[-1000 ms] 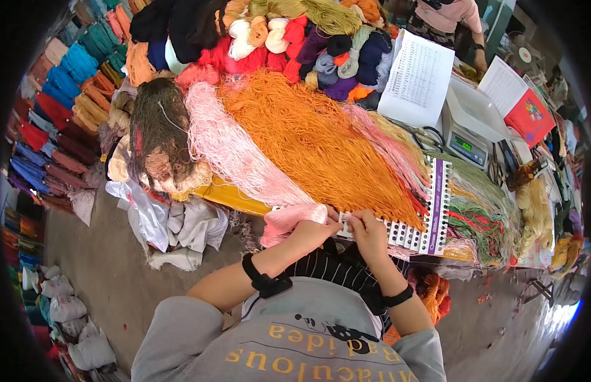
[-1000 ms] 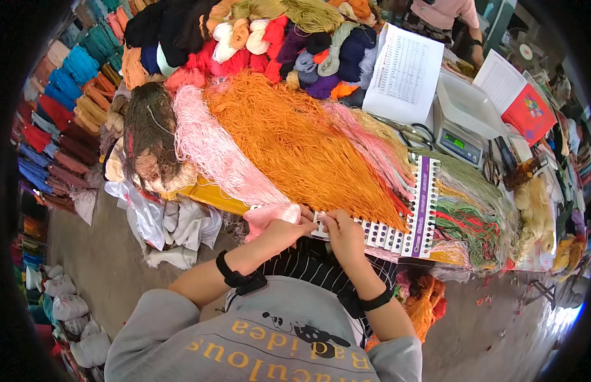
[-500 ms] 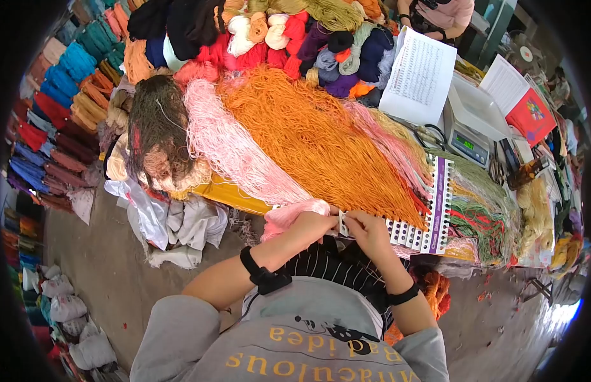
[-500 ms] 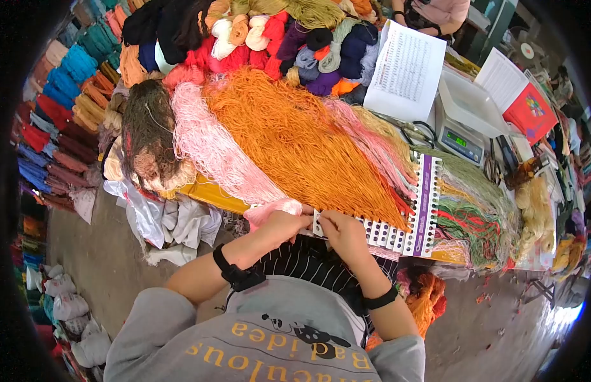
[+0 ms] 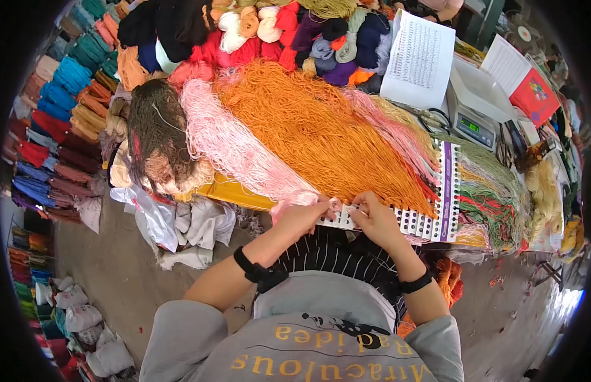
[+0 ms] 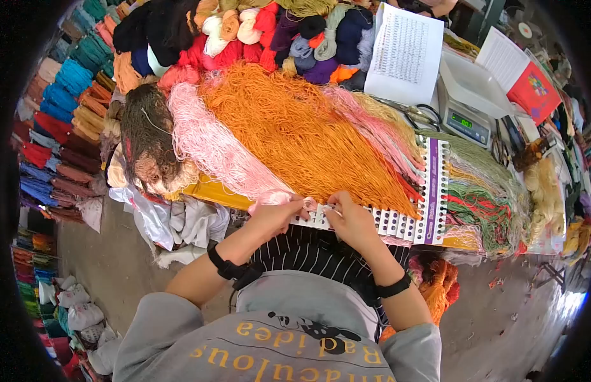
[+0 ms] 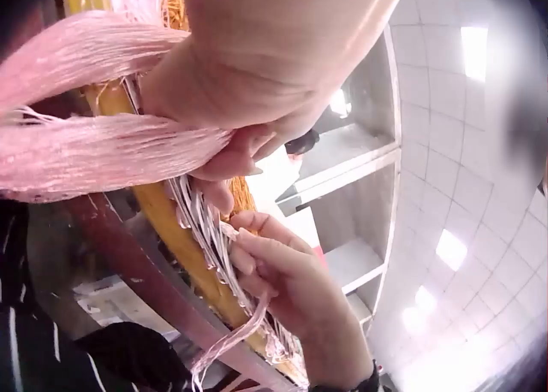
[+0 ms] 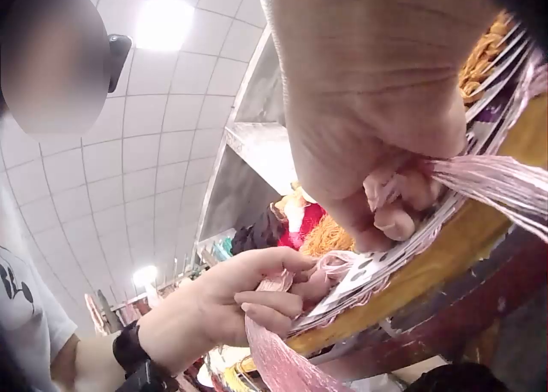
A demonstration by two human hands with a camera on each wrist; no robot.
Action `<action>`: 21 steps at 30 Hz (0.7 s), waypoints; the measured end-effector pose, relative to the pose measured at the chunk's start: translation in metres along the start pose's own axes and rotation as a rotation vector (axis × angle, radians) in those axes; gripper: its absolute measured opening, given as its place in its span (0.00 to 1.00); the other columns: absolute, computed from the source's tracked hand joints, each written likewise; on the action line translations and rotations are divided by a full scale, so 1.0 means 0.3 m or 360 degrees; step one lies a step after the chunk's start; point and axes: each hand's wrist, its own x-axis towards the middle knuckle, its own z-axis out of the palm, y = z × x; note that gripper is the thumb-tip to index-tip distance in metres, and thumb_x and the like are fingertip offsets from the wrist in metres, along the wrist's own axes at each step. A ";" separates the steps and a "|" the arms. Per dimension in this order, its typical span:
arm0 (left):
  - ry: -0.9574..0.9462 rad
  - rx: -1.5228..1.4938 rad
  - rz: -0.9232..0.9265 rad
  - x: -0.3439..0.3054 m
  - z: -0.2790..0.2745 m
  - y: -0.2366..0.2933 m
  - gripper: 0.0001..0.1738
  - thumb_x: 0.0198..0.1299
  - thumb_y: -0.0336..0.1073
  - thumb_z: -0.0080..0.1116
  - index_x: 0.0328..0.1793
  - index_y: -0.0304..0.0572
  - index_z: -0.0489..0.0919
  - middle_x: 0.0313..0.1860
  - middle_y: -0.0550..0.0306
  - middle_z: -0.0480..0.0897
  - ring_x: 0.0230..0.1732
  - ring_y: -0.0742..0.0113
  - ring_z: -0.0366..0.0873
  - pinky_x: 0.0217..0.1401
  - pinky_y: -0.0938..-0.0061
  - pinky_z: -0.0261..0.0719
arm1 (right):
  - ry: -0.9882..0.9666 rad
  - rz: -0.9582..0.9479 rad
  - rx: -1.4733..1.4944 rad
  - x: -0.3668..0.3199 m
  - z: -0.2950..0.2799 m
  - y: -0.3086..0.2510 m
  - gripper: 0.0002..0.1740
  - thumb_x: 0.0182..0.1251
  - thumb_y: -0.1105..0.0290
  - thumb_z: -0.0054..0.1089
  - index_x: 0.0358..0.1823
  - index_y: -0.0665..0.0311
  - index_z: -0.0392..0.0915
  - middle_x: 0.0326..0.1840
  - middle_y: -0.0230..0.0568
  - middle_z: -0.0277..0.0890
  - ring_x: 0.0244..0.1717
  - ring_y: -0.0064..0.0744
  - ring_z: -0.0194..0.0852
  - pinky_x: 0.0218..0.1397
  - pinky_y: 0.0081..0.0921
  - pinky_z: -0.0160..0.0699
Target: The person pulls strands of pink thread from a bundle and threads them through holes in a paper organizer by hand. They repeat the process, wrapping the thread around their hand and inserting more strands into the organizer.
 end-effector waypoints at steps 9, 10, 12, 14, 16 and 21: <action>-0.0012 0.0015 0.0020 0.025 0.009 -0.014 0.20 0.63 0.51 0.50 0.40 0.41 0.80 0.13 0.68 0.68 0.13 0.79 0.60 0.17 0.82 0.60 | 0.0062 0.0003 -0.0046 -0.006 0.005 -0.007 0.14 0.62 0.57 0.54 0.44 0.57 0.69 0.28 0.45 0.77 0.31 0.48 0.77 0.34 0.38 0.72; -0.0123 -0.0250 -0.0050 0.026 -0.020 -0.023 0.19 0.63 0.50 0.51 0.40 0.42 0.80 0.14 0.67 0.69 0.13 0.79 0.60 0.17 0.83 0.60 | 0.0089 -0.0028 -0.0081 -0.009 0.007 -0.008 0.13 0.62 0.58 0.54 0.43 0.57 0.70 0.28 0.44 0.77 0.30 0.46 0.77 0.33 0.37 0.72; -0.0333 -0.0928 -0.0263 0.006 -0.063 0.022 0.14 0.64 0.45 0.54 0.46 0.43 0.78 0.12 0.71 0.62 0.10 0.84 0.52 0.14 0.87 0.53 | 0.0128 -0.0052 -0.0114 -0.015 0.005 -0.011 0.13 0.62 0.59 0.54 0.42 0.57 0.70 0.27 0.42 0.77 0.30 0.45 0.77 0.32 0.36 0.72; -0.0655 -0.1117 -0.0142 -0.018 -0.171 0.071 0.14 0.65 0.44 0.52 0.48 0.43 0.78 0.12 0.71 0.62 0.11 0.85 0.52 0.14 0.88 0.52 | 0.0144 -0.0040 -0.0174 -0.018 0.005 -0.023 0.11 0.62 0.60 0.54 0.42 0.56 0.70 0.26 0.41 0.76 0.29 0.45 0.77 0.31 0.35 0.72; -0.0966 -0.1306 -0.0015 -0.051 -0.208 0.140 0.14 0.66 0.44 0.51 0.50 0.43 0.77 0.12 0.71 0.61 0.11 0.85 0.52 0.14 0.89 0.52 | 0.0183 -0.0068 -0.0117 -0.019 0.013 -0.019 0.10 0.63 0.62 0.54 0.42 0.58 0.70 0.25 0.39 0.76 0.27 0.40 0.77 0.30 0.32 0.72; -0.0806 -0.0839 -0.0158 -0.034 -0.096 0.156 0.18 0.68 0.44 0.45 0.56 0.43 0.74 0.21 0.65 0.74 0.13 0.85 0.58 0.14 0.89 0.55 | 0.0025 -0.0024 0.0890 -0.005 0.011 0.052 0.08 0.66 0.69 0.54 0.43 0.62 0.68 0.24 0.32 0.73 0.24 0.22 0.72 0.28 0.19 0.68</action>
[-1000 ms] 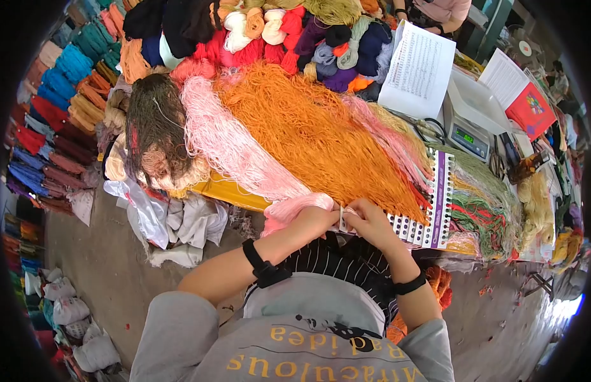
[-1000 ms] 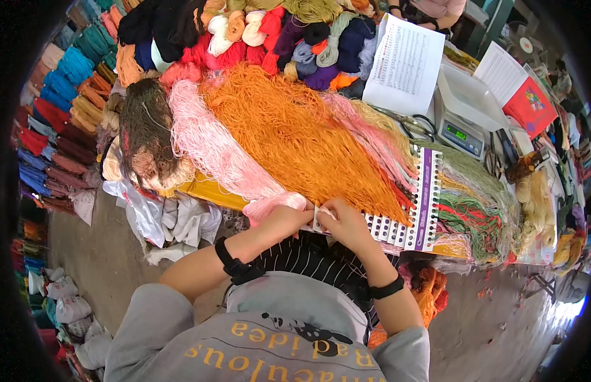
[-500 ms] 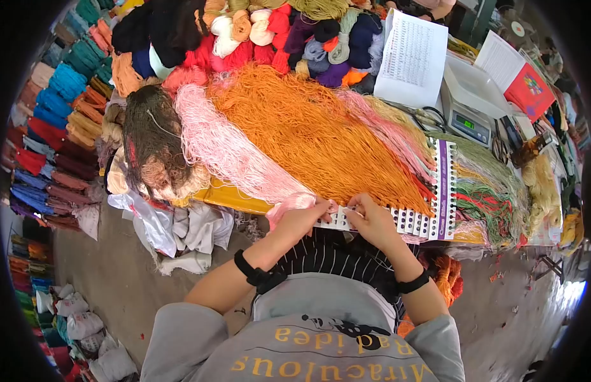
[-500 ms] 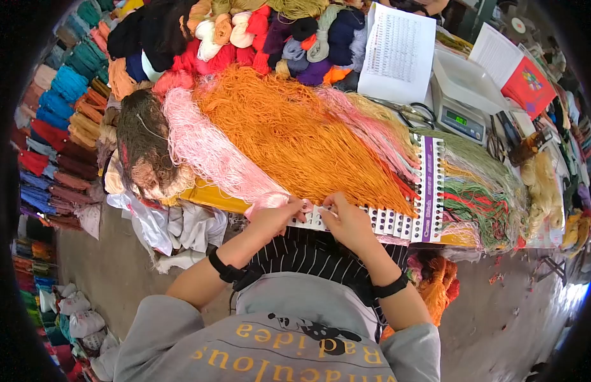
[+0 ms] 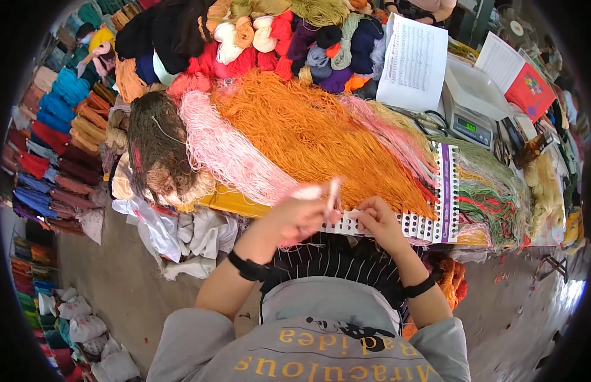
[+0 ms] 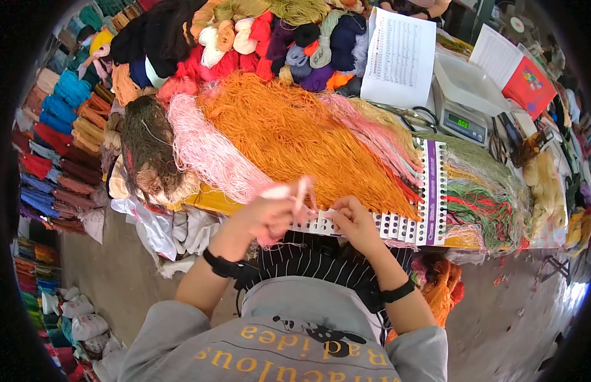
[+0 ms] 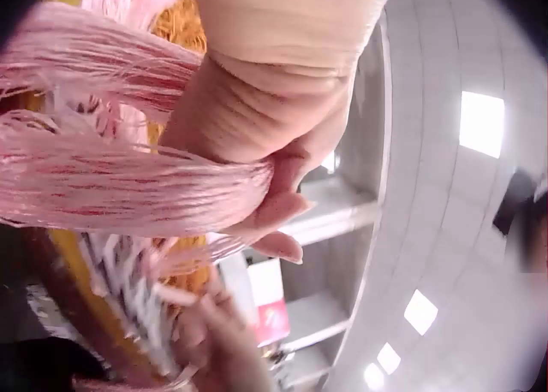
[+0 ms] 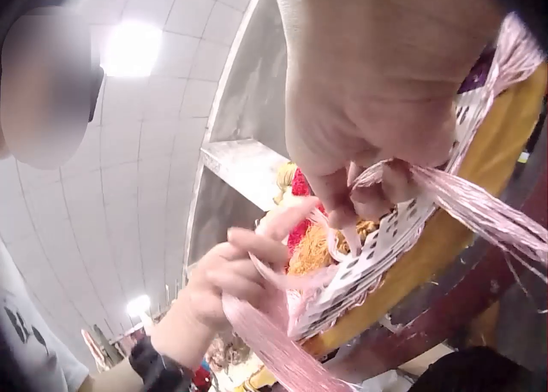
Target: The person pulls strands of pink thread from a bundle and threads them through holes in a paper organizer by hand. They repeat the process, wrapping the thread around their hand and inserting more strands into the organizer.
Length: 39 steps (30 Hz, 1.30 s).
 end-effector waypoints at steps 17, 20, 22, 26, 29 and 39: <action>0.0274 -0.0286 0.0645 -0.279 -0.339 0.247 0.07 0.57 0.27 0.48 0.38 0.30 0.75 0.46 0.46 0.77 0.10 0.85 0.56 0.11 0.90 0.59 | 0.0002 -0.0023 -0.1071 -0.019 0.004 -0.057 0.12 0.71 0.59 0.40 0.46 0.58 0.67 0.28 0.37 0.78 0.33 0.43 0.77 0.36 0.36 0.72; 0.0502 -0.0536 0.0692 -0.309 -0.416 0.429 0.07 0.59 0.26 0.42 0.36 0.29 0.71 0.54 0.45 0.74 0.10 0.85 0.57 0.10 0.89 0.61 | -0.0005 -0.0066 -0.0960 -0.016 0.004 -0.036 0.12 0.71 0.59 0.40 0.46 0.57 0.67 0.27 0.35 0.78 0.33 0.41 0.78 0.36 0.35 0.72; 0.0576 -0.0428 0.0744 -0.314 -0.455 0.557 0.05 0.60 0.26 0.42 0.37 0.32 0.70 0.47 0.47 0.76 0.09 0.83 0.55 0.12 0.89 0.61 | -0.0016 -0.0040 -0.0956 -0.019 0.005 -0.055 0.12 0.71 0.60 0.40 0.46 0.57 0.68 0.26 0.33 0.78 0.33 0.40 0.78 0.36 0.35 0.72; 0.1264 0.0608 0.0890 -0.282 -0.771 0.744 0.15 0.64 0.44 0.50 0.42 0.39 0.77 0.30 0.58 0.76 0.23 0.75 0.71 0.29 0.77 0.73 | -0.0048 -0.0004 -0.0972 -0.021 0.007 -0.069 0.11 0.71 0.60 0.40 0.45 0.57 0.68 0.26 0.31 0.78 0.32 0.38 0.78 0.36 0.34 0.72; 0.2465 0.1895 0.0393 -0.256 -0.776 0.733 0.23 0.62 0.54 0.52 0.51 0.45 0.79 0.14 0.65 0.67 0.14 0.76 0.61 0.20 0.76 0.62 | -0.0039 -0.0021 -0.0979 -0.021 0.008 -0.059 0.11 0.71 0.60 0.41 0.45 0.57 0.68 0.26 0.31 0.78 0.32 0.37 0.78 0.36 0.32 0.72; 0.0169 0.0645 0.0717 -0.109 0.061 -0.094 0.23 0.70 0.46 0.37 0.62 0.40 0.72 0.63 0.55 0.71 0.59 0.70 0.69 0.61 0.73 0.65 | 0.0076 -0.0339 -0.0175 -0.108 0.109 -0.148 0.06 0.64 0.74 0.56 0.41 0.67 0.75 0.29 0.35 0.71 0.25 0.21 0.68 0.28 0.18 0.68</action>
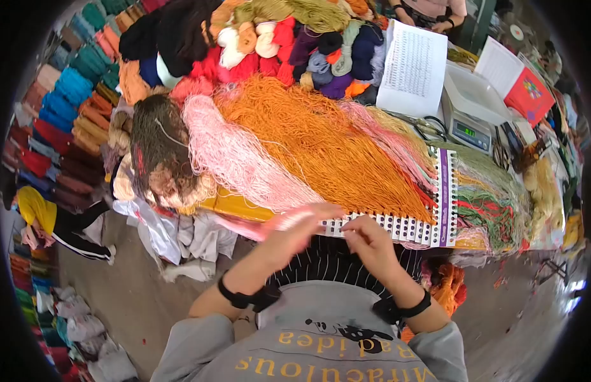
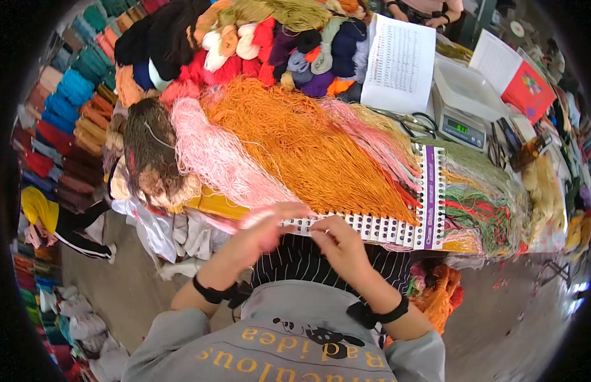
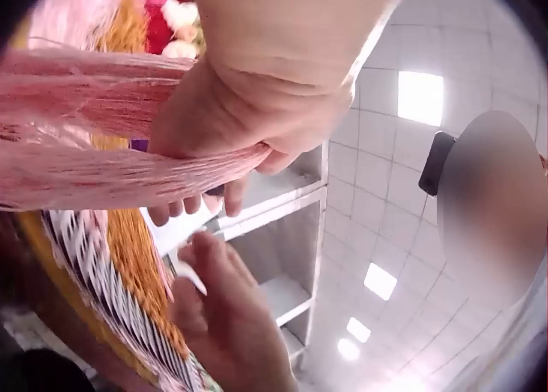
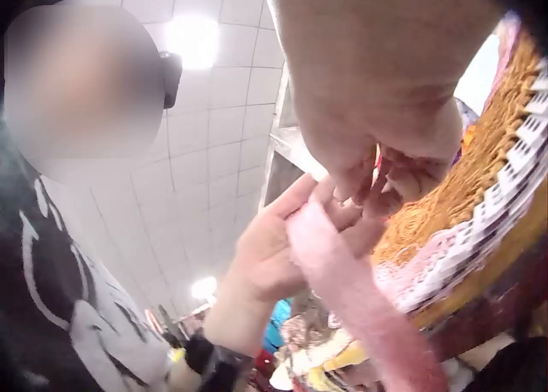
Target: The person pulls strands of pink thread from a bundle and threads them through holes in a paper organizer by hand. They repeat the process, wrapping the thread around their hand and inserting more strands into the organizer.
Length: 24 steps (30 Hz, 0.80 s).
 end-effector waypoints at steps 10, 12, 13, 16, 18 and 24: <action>-0.0363 -0.0896 -0.0297 0.043 0.123 0.008 0.29 0.72 0.49 0.34 0.66 0.32 0.67 0.55 0.52 0.75 0.49 0.66 0.73 0.51 0.73 0.73 | -0.0057 0.0226 0.0603 -0.060 0.006 -0.114 0.05 0.68 0.73 0.51 0.38 0.67 0.73 0.30 0.34 0.72 0.25 0.19 0.69 0.28 0.15 0.65; -0.0171 -0.1096 -0.0414 0.040 0.122 0.020 0.28 0.72 0.48 0.34 0.65 0.31 0.67 0.56 0.50 0.74 0.55 0.62 0.73 0.59 0.68 0.72 | -0.0106 0.0239 0.0653 -0.062 -0.002 -0.120 0.07 0.70 0.70 0.49 0.39 0.66 0.71 0.31 0.34 0.74 0.25 0.21 0.70 0.27 0.15 0.64; -0.0168 -0.1097 -0.0412 0.037 0.119 0.021 0.28 0.72 0.48 0.34 0.65 0.31 0.67 0.56 0.50 0.74 0.55 0.62 0.73 0.59 0.68 0.72 | -0.0106 0.0260 0.0750 -0.064 -0.005 -0.119 0.07 0.71 0.68 0.48 0.39 0.65 0.70 0.30 0.35 0.74 0.24 0.22 0.70 0.27 0.15 0.63; -0.0217 -0.1139 -0.0406 0.028 0.107 0.024 0.28 0.71 0.48 0.35 0.64 0.31 0.68 0.58 0.48 0.74 0.58 0.60 0.72 0.62 0.65 0.71 | -0.0143 0.0376 0.0948 -0.068 -0.020 -0.119 0.08 0.72 0.66 0.45 0.38 0.63 0.68 0.29 0.36 0.75 0.22 0.21 0.70 0.26 0.14 0.61; -0.0110 -0.1107 -0.0374 0.024 0.108 0.023 0.28 0.70 0.48 0.37 0.63 0.31 0.69 0.55 0.50 0.75 0.56 0.61 0.73 0.61 0.62 0.72 | -0.0149 0.0499 0.1128 -0.069 -0.024 -0.132 0.10 0.73 0.64 0.44 0.36 0.62 0.66 0.24 0.35 0.73 0.19 0.19 0.65 0.23 0.14 0.59; 0.0017 -0.1004 -0.0357 0.020 0.119 0.052 0.27 0.70 0.48 0.39 0.62 0.33 0.70 0.44 0.55 0.76 0.49 0.65 0.75 0.55 0.65 0.77 | -0.0101 0.0526 0.1227 -0.075 -0.035 -0.132 0.10 0.72 0.64 0.46 0.35 0.62 0.64 0.18 0.31 0.63 0.16 0.19 0.56 0.19 0.16 0.54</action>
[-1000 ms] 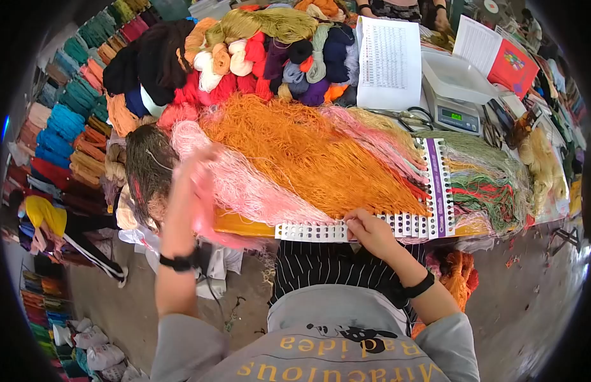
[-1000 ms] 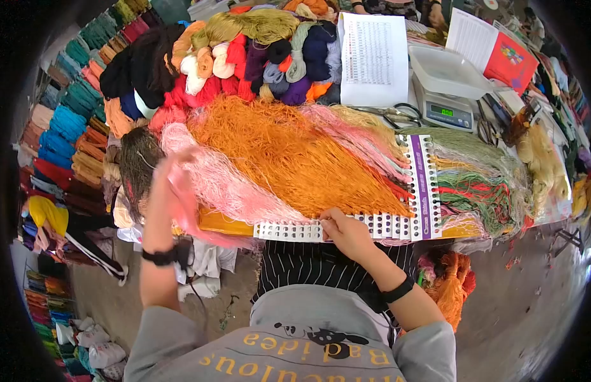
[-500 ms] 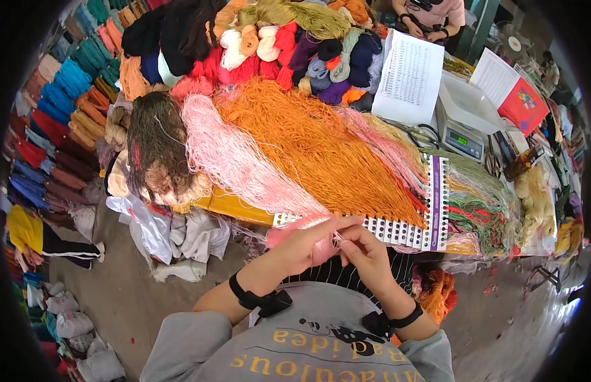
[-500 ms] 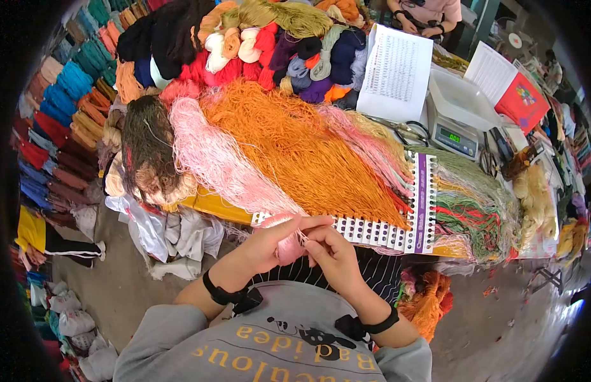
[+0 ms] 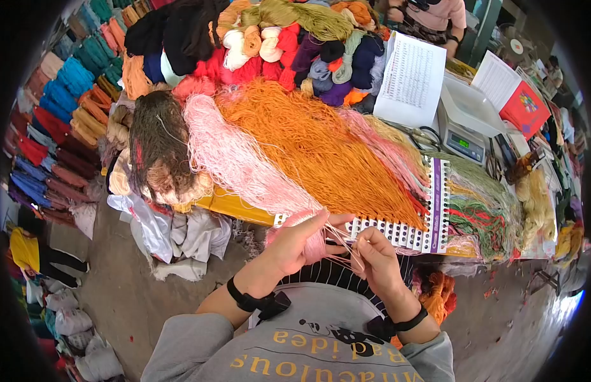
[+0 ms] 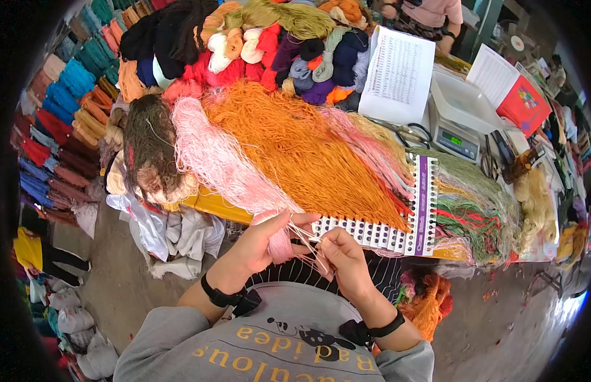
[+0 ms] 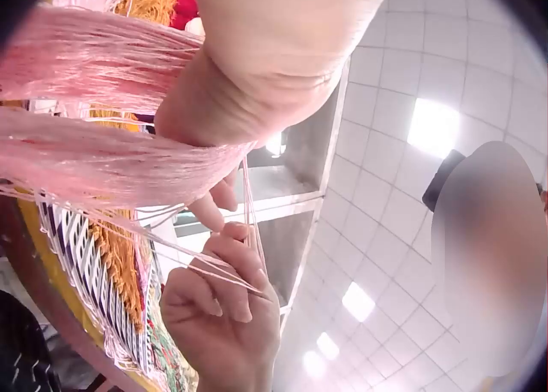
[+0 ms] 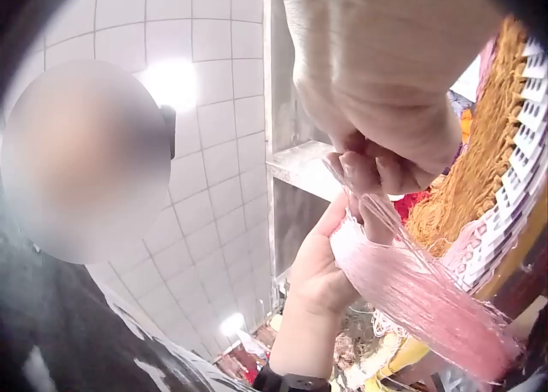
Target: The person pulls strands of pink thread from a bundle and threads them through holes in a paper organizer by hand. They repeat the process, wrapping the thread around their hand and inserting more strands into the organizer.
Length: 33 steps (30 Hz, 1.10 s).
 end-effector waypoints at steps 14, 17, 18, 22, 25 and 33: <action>0.0012 0.0158 -0.0017 -0.002 -0.014 0.007 0.25 0.70 0.49 0.40 0.55 0.34 0.76 0.29 0.63 0.77 0.28 0.78 0.72 0.26 0.84 0.69 | -0.0296 0.0249 -0.0327 -0.020 0.024 -0.049 0.15 0.72 0.61 0.46 0.37 0.67 0.72 0.15 0.25 0.56 0.17 0.15 0.51 0.20 0.15 0.49; -0.0066 0.0319 0.0029 0.010 -0.044 -0.019 0.28 0.70 0.52 0.39 0.50 0.33 0.78 0.26 0.61 0.78 0.22 0.79 0.70 0.23 0.87 0.65 | -0.0475 0.0286 -0.0539 -0.025 0.012 -0.045 0.19 0.72 0.59 0.46 0.31 0.68 0.76 0.19 0.29 0.62 0.16 0.17 0.54 0.20 0.15 0.53; -0.0103 0.0269 -0.0026 0.014 -0.060 -0.023 0.29 0.70 0.53 0.38 0.50 0.32 0.78 0.27 0.60 0.79 0.22 0.78 0.71 0.24 0.87 0.66 | -0.0361 0.0032 -0.0392 -0.021 0.012 -0.047 0.20 0.72 0.59 0.45 0.31 0.68 0.76 0.22 0.32 0.64 0.16 0.18 0.56 0.20 0.15 0.56; -0.0356 0.0094 -0.0058 -0.002 -0.053 -0.004 0.32 0.70 0.56 0.34 0.52 0.32 0.76 0.34 0.57 0.81 0.31 0.74 0.77 0.30 0.83 0.71 | 0.0095 -0.0448 0.0542 0.019 -0.065 -0.055 0.17 0.73 0.59 0.44 0.32 0.66 0.71 0.38 0.40 0.72 0.19 0.24 0.66 0.23 0.17 0.65; 0.0110 0.0116 0.0100 -0.008 0.058 -0.006 0.32 0.71 0.56 0.31 0.61 0.33 0.70 0.45 0.53 0.79 0.43 0.72 0.77 0.38 0.80 0.74 | 0.0209 -0.0498 0.0656 0.033 -0.088 -0.054 0.16 0.73 0.60 0.43 0.36 0.67 0.71 0.37 0.39 0.73 0.19 0.22 0.67 0.24 0.16 0.64; -0.0278 0.0507 0.0088 0.008 0.043 -0.074 0.30 0.72 0.50 0.33 0.74 0.42 0.55 0.54 0.56 0.72 0.39 0.72 0.71 0.41 0.78 0.72 | 0.0078 -0.0122 -0.0604 0.019 0.047 -0.010 0.08 0.67 0.69 0.56 0.40 0.67 0.74 0.24 0.31 0.73 0.19 0.16 0.67 0.21 0.10 0.59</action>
